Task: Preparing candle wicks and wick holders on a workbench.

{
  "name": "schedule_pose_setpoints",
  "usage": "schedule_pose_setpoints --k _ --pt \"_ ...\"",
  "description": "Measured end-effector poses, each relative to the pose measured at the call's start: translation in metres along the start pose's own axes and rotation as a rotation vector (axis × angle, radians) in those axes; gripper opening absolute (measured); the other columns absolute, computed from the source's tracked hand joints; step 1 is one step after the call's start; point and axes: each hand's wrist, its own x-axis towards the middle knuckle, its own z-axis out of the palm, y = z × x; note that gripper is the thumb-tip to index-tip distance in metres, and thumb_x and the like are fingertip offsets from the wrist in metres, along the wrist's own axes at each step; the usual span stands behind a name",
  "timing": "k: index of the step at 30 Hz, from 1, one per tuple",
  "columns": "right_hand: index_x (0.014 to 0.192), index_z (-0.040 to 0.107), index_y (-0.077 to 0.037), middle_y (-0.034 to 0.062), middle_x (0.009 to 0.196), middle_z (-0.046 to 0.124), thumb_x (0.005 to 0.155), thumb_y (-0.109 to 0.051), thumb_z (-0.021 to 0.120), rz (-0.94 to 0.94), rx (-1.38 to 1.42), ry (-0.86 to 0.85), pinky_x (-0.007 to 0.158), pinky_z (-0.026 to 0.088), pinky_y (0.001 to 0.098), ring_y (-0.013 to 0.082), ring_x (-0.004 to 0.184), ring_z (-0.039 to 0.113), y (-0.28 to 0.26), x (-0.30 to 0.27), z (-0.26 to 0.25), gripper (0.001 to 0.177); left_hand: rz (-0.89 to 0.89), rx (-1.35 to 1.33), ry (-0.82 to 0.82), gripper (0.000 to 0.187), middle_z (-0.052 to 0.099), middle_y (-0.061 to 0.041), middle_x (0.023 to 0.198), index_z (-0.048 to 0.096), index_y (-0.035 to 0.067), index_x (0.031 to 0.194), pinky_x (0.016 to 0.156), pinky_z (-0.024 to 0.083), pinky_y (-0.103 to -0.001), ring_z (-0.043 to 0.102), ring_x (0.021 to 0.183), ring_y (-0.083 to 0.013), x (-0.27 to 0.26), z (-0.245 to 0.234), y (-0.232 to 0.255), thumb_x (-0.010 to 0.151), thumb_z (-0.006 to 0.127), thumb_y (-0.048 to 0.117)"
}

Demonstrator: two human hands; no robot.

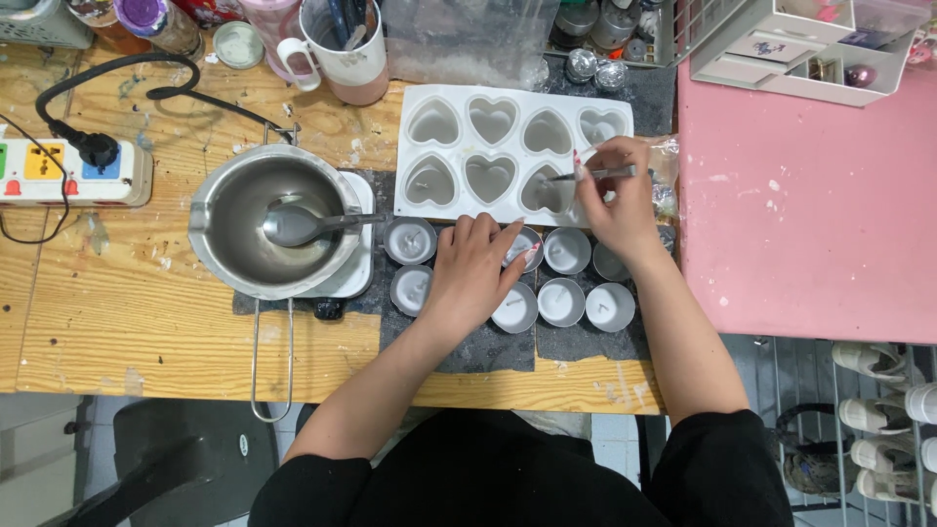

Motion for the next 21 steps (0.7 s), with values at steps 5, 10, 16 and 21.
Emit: schedule_pose_setpoints --k 5,10,16,21 --pt "0.137 0.043 -0.004 0.0095 0.109 0.062 0.113 -0.005 0.061 0.067 0.313 0.151 0.068 0.053 0.0237 0.0131 0.089 0.066 -0.022 -0.008 -0.028 0.031 0.033 0.015 0.073 0.046 0.057 -0.009 0.105 0.064 0.007 0.132 0.09 0.04 -0.044 0.052 0.102 -0.028 -0.001 0.004 -0.002 0.094 0.069 0.033" --pt "0.121 0.059 0.001 0.0139 0.11 0.066 0.119 -0.003 0.063 -0.009 0.388 0.272 0.073 0.056 0.027 0.0152 0.09 0.067 -0.061 -0.047 -0.082 0.006 0.096 -0.016 0.136 0.046 0.057 -0.009 0.107 0.062 0.007 0.132 0.093 0.04 -0.044 0.053 0.104 -0.0275 -0.002 0.004 0.005 0.092 0.071 0.028" --pt "0.116 0.051 -0.002 0.0108 0.102 0.062 0.115 -0.004 0.067 0.01 0.439 0.588 0.067 0.056 0.028 0.0147 0.081 0.065 -0.072 -0.123 -0.098 0.016 0.307 -0.091 0.139 0.036 0.059 -0.006 0.116 0.064 0.011 0.126 0.102 0.04 -0.046 0.055 0.116 -0.0272 -0.007 0.011 0.017 0.093 0.072 0.024" --pt "0.114 0.048 -0.005 0.007 0.098 0.058 0.112 -0.004 0.067 0.106 0.273 0.758 0.067 0.054 0.025 0.0115 0.077 0.061 -0.023 -0.179 -0.079 0.019 0.431 -0.149 0.078 0.037 0.059 -0.006 0.118 0.065 0.014 0.126 0.104 0.04 -0.045 0.054 0.12 -0.0299 -0.011 0.025 0.028 0.09 0.072 0.022"
